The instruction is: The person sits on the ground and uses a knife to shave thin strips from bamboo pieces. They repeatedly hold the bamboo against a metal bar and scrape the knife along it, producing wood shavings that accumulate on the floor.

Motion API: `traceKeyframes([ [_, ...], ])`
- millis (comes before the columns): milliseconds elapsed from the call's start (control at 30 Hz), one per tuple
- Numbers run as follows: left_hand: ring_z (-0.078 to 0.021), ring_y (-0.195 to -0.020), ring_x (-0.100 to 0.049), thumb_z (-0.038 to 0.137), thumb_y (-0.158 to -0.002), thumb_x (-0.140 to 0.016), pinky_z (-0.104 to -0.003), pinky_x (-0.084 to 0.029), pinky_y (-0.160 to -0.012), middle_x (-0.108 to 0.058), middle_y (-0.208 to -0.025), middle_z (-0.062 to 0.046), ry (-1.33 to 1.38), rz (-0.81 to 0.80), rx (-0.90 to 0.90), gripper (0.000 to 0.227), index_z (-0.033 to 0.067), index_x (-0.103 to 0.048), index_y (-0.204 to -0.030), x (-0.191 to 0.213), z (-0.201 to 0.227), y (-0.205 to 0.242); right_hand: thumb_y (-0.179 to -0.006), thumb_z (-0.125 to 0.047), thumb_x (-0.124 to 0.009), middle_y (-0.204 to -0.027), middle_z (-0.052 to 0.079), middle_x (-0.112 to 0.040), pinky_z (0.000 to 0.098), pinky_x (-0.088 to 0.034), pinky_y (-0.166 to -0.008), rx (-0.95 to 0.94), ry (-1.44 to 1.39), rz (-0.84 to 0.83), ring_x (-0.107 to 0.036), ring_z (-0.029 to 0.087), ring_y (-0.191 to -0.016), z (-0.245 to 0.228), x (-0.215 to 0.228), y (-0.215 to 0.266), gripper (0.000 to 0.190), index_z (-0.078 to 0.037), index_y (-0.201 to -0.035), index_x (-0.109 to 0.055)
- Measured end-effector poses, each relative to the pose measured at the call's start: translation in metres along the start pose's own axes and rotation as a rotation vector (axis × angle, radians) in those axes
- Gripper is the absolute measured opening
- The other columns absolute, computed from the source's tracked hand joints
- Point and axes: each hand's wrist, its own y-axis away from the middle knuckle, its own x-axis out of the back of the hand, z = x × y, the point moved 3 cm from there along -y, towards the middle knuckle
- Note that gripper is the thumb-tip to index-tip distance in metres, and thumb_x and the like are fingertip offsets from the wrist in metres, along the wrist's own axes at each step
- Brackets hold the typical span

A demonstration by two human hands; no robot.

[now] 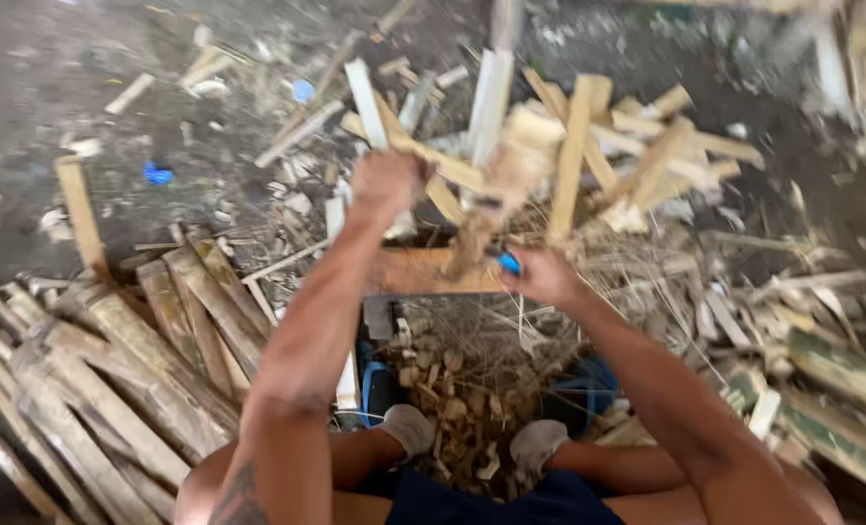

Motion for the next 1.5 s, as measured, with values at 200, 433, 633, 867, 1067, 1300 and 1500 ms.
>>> traceKeyframes([
  [200,-0.0233,-0.070,-0.060,0.052,-0.109,-0.044,-0.046,-0.052,-0.082,-0.073,-0.088,-0.011,0.171,0.324,-0.033,0.051,0.0126,-0.072,-0.094,0.036,-0.042,-0.056,-0.093,-0.022,-0.070,-0.068,0.005,-0.070,0.0373,-0.057,-0.058,-0.319,0.088,-0.150,-0.068,0.015,-0.058,0.071,0.035,0.003,0.017,-0.009,-0.103,-0.068],
  [433,-0.0264,-0.133,-0.058,0.054,-0.101,-0.046,-0.045,-0.037,-0.121,-0.065,-0.139,-0.008,0.441,-0.234,0.005,0.053,0.0189,-0.066,-0.136,-0.099,0.022,-0.035,-0.093,-0.022,-0.072,-0.068,0.014,-0.065,0.0486,-0.048,-0.058,-0.548,-0.238,-0.045,-0.063,0.023,-0.055,0.088,-0.132,0.025,0.030,-0.014,-0.120,-0.064],
  [633,-0.0249,-0.119,-0.062,0.042,-0.105,-0.065,-0.043,-0.058,-0.099,-0.053,-0.134,-0.020,1.199,0.665,-0.363,0.061,0.0096,-0.037,-0.148,0.001,0.055,-0.026,-0.103,-0.021,-0.063,-0.068,0.009,-0.062,0.0384,-0.044,-0.042,-0.683,-0.030,-0.174,-0.059,0.021,-0.050,0.060,-0.142,0.012,0.036,-0.004,-0.131,-0.048],
  [867,-0.0165,-0.085,-0.068,0.015,-0.113,-0.050,-0.033,-0.059,-0.075,-0.068,-0.096,-0.006,0.799,0.930,-0.290,0.012,0.0106,-0.058,-0.121,0.079,-0.003,0.026,-0.093,-0.016,-0.071,-0.066,0.000,-0.055,0.0285,-0.035,-0.036,-0.998,-1.117,-0.021,-0.044,0.010,-0.046,-0.012,-0.186,0.030,0.020,-0.004,-0.104,-0.059],
  [1067,-0.0147,-0.072,-0.069,0.012,-0.112,-0.040,-0.028,-0.056,-0.063,-0.070,-0.084,-0.008,0.912,1.175,-0.167,0.019,0.0065,-0.058,-0.117,0.041,-0.115,0.043,-0.089,-0.006,-0.074,-0.066,0.002,-0.059,0.0265,-0.044,-0.042,-1.071,-1.299,0.020,-0.054,0.010,-0.052,-0.020,-0.238,0.021,0.016,-0.007,-0.086,-0.058],
  [1300,-0.0175,-0.085,-0.072,0.012,-0.104,-0.047,-0.030,-0.063,-0.070,-0.075,-0.097,-0.013,0.664,1.007,-0.314,0.028,0.0047,-0.074,-0.101,0.057,-0.102,0.045,-0.093,-0.012,-0.073,-0.068,-0.001,-0.055,0.0253,-0.043,-0.043,-0.887,-1.693,-0.083,-0.050,0.009,-0.051,-0.043,-0.206,0.018,0.026,-0.009,-0.110,-0.053],
  [1500,-0.0204,-0.117,-0.067,0.015,-0.101,-0.065,-0.043,-0.050,-0.104,-0.077,-0.115,-0.007,0.348,0.836,-0.451,0.021,0.0115,-0.080,-0.115,0.084,-0.004,0.029,-0.107,-0.026,-0.050,-0.070,0.009,-0.054,0.0317,-0.043,-0.037,-0.906,-0.373,-0.303,-0.048,0.014,-0.046,-0.039,-0.063,-0.006,0.035,-0.007,-0.135,-0.045],
])
